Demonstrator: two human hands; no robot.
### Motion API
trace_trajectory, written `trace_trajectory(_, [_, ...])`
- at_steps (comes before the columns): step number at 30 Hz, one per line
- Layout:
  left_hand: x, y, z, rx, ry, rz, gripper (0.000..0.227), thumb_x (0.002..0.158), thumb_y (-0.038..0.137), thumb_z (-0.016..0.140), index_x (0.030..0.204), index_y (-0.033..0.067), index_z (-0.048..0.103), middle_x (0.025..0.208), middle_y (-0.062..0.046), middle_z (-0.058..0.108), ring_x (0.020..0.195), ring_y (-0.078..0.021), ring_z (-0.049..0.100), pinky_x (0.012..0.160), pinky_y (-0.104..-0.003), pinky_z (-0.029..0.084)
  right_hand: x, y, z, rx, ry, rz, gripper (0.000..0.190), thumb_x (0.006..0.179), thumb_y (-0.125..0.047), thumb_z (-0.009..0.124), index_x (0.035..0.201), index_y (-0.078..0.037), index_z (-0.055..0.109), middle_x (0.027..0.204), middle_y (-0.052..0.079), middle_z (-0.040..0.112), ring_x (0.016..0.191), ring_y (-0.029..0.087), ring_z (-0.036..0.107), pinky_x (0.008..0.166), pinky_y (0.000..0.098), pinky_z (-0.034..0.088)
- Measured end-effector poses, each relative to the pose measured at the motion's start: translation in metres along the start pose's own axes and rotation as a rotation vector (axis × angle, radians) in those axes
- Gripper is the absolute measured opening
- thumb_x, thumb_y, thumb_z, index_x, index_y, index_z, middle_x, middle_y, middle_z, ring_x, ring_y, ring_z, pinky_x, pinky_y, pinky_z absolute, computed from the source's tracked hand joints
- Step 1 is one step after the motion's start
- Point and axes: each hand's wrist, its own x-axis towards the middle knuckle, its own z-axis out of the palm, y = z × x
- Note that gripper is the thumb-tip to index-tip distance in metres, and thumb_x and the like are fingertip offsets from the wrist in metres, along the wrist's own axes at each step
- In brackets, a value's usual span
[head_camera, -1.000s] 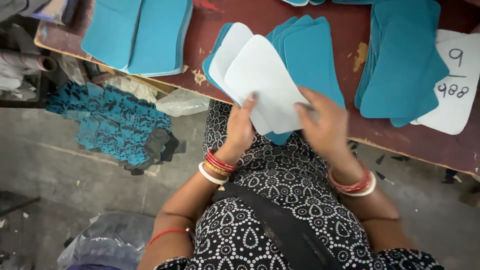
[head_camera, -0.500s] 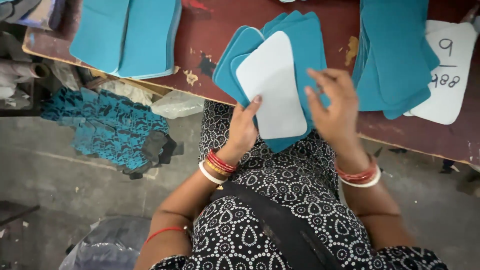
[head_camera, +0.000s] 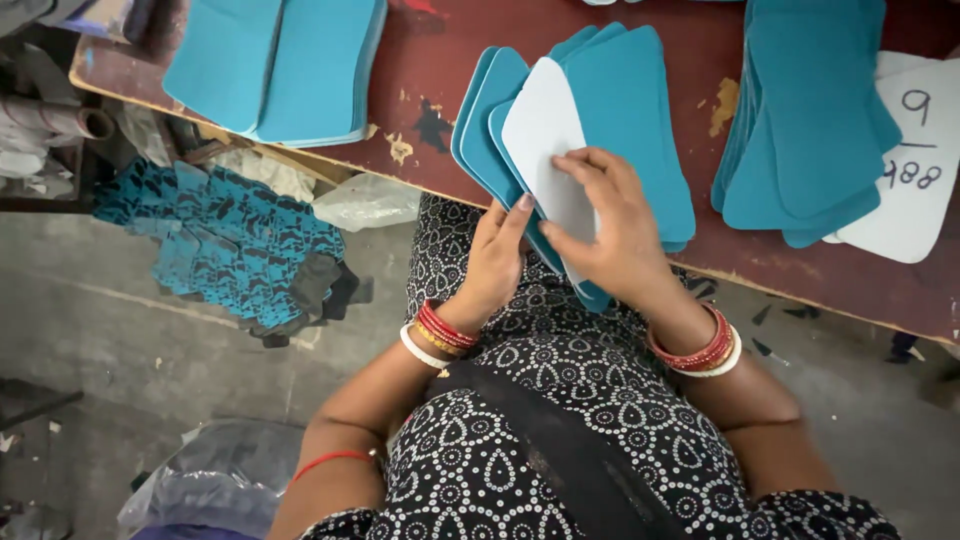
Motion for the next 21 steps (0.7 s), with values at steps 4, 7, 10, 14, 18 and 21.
trace_trajectory(4, [0.002, -0.001, -0.002, 0.013, 0.009, 0.002, 0.028, 0.11, 0.02, 0.054, 0.13, 0.0005, 0.061, 0.114, -0.002, 0.069, 0.097, -0.0075, 0.064, 0.085, -0.026, 0.053, 0.002, 0.002, -0.013, 0.151, -0.035, 0.055, 0.058, 0.088, -0.018, 0.082, 0.14, -0.006, 0.06, 0.143, 0.016, 0.056, 0.128, 0.033, 0.06, 0.105, 0.0413, 0.051])
trace_trajectory(7, [-0.001, -0.003, -0.007, 0.056, 0.026, 0.026, 0.026, 0.112, 0.018, 0.055, 0.127, -0.0013, 0.063, 0.11, -0.003, 0.07, 0.092, -0.0075, 0.064, 0.082, -0.026, 0.053, 0.001, 0.001, -0.015, 0.19, -0.05, 0.113, 0.054, 0.088, -0.013, 0.076, 0.139, -0.004, 0.061, 0.142, 0.016, 0.06, 0.117, 0.03, 0.067, 0.1, 0.0391, 0.054])
trace_trajectory(10, [0.001, -0.006, -0.01, 0.242, 0.048, 0.088, 0.022, 0.113, 0.013, 0.057, 0.123, -0.004, 0.064, 0.107, -0.004, 0.07, 0.091, -0.0075, 0.062, 0.08, -0.026, 0.051, -0.009, 0.015, -0.007, 0.14, 0.063, 0.072, 0.05, 0.092, -0.007, 0.068, 0.141, -0.003, 0.058, 0.138, 0.019, 0.063, 0.12, 0.031, 0.067, 0.101, 0.0368, 0.056])
trace_trajectory(14, [0.009, 0.003, -0.007, 0.201, 0.101, 0.157, 0.019, 0.108, 0.006, 0.058, 0.124, -0.0032, 0.062, 0.112, -0.004, 0.07, 0.097, -0.0102, 0.064, 0.086, -0.027, 0.052, -0.036, 0.118, -0.027, 0.029, 0.207, 0.282, 0.025, 0.107, -0.013, 0.067, 0.131, -0.005, 0.063, 0.119, 0.014, 0.07, 0.103, 0.023, 0.07, 0.091, 0.0355, 0.057])
trace_trajectory(18, [0.012, 0.019, -0.007, 0.032, 0.131, 0.168, 0.022, 0.104, 0.004, 0.058, 0.126, 0.0002, 0.059, 0.119, -0.006, 0.068, 0.106, -0.0134, 0.064, 0.095, -0.031, 0.053, -0.027, 0.141, -0.117, -0.166, 0.481, 0.438, 0.03, 0.102, -0.008, 0.063, 0.132, -0.008, 0.062, 0.109, 0.003, 0.067, 0.093, 0.013, 0.064, 0.082, 0.0303, 0.055])
trace_trajectory(21, [0.013, 0.016, -0.004, 0.013, 0.113, 0.13, 0.023, 0.104, 0.006, 0.057, 0.126, 0.0008, 0.06, 0.119, -0.006, 0.068, 0.106, -0.0143, 0.065, 0.096, -0.032, 0.054, -0.032, 0.126, -0.126, -0.463, 0.403, 0.136, 0.028, 0.1, -0.001, 0.073, 0.127, 0.0, 0.064, 0.116, 0.014, 0.066, 0.099, 0.023, 0.066, 0.085, 0.0367, 0.055])
